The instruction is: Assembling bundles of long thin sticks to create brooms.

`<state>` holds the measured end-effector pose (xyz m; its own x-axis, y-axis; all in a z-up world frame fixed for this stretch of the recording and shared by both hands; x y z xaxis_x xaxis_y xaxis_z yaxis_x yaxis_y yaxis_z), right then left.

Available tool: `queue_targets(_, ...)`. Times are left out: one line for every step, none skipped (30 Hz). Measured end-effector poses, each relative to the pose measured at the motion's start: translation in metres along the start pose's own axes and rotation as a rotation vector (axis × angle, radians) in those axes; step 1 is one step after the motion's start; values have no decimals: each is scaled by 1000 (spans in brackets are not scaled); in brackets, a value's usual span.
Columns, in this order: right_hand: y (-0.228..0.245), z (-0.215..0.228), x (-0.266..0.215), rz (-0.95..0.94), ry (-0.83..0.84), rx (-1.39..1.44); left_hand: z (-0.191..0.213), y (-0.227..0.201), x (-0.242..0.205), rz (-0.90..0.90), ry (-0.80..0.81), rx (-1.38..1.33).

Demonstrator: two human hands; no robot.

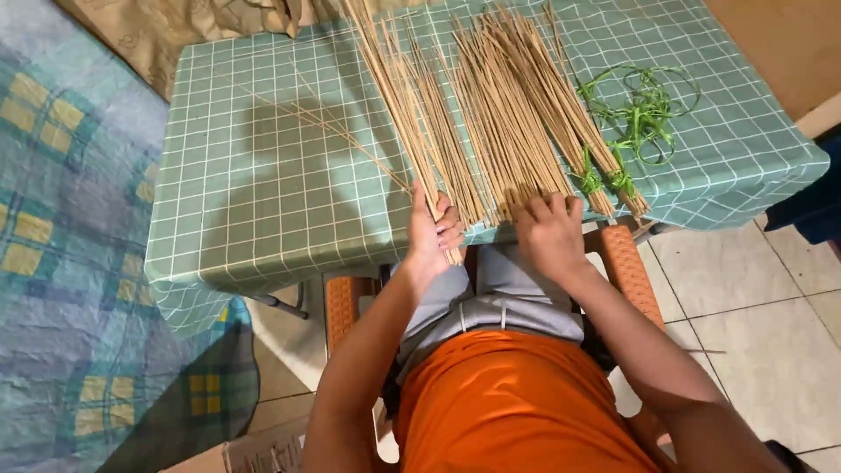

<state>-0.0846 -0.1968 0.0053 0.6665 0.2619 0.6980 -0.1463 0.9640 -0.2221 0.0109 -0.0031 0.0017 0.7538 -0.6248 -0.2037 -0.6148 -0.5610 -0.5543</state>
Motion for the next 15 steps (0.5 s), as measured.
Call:
queue_targets(-1, -1, 1, -1, 1, -2, -2, 1, -1, 2, 2, 0)
queue_targets(-1, 0, 2, 22, -66, 56, -4, 1, -3, 5, -20, 12)
queue_targets(-2, -1, 4, 49, -134, 116, -5, 1, -4, 4, -42, 22)
queue_targets(-4, -6, 3, 51, -135, 115, -5, 2, -2, 2, -41, 21)
queue_targets(-3, -10, 0, 68, -201, 159, -4, 3, -2, 5, -49, 20)
queue_targets(-3, -14, -3, 85, -267, 203, -3, 4, -2, 7, -57, 19)
queue_targets(-1, -14, -4, 85, -268, 203, -3, 5, -2, 6, -57, 20)
queue_targets(1, -13, -5, 53, -314, 201, -3, 6, -2, 10, -67, 19)
queue_targets(2, -12, -6, 22, -359, 199, -4, 7, -1, 13, -78, 17)
queue_targets(1, -11, -7, 23, -360, 199, -3, 9, -1, 12, -78, 16)
queue_targets(1, -10, -7, 56, -387, 251, -1, 11, -2, 11, -82, 25)
queue_targets(0, -9, -8, 89, -413, 303, 0, 12, -2, 10, -85, 33)
queue_targets(3, -11, -11, 89, -415, 304, 0, 14, -1, 8, -86, 34)
queue_targets(6, -12, -13, 102, -455, 300, 0, 16, 0, -4, -85, 47)
queue_targets(9, -14, -17, 114, -494, 297, 0, 18, 0, -16, -86, 59)
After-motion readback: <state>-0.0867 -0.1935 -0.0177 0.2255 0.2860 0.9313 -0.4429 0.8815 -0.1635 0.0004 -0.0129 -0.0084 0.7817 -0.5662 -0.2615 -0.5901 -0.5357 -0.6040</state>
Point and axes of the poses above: each hand's wrist, its own x-axis towards the middle knuckle, its own z-axis out of the back of the hand, y = z × x, the point moved 1 cm from there along x, towards the middle knuckle, and after that the axes turned 2 degrees about y, right-handed, at the moved point
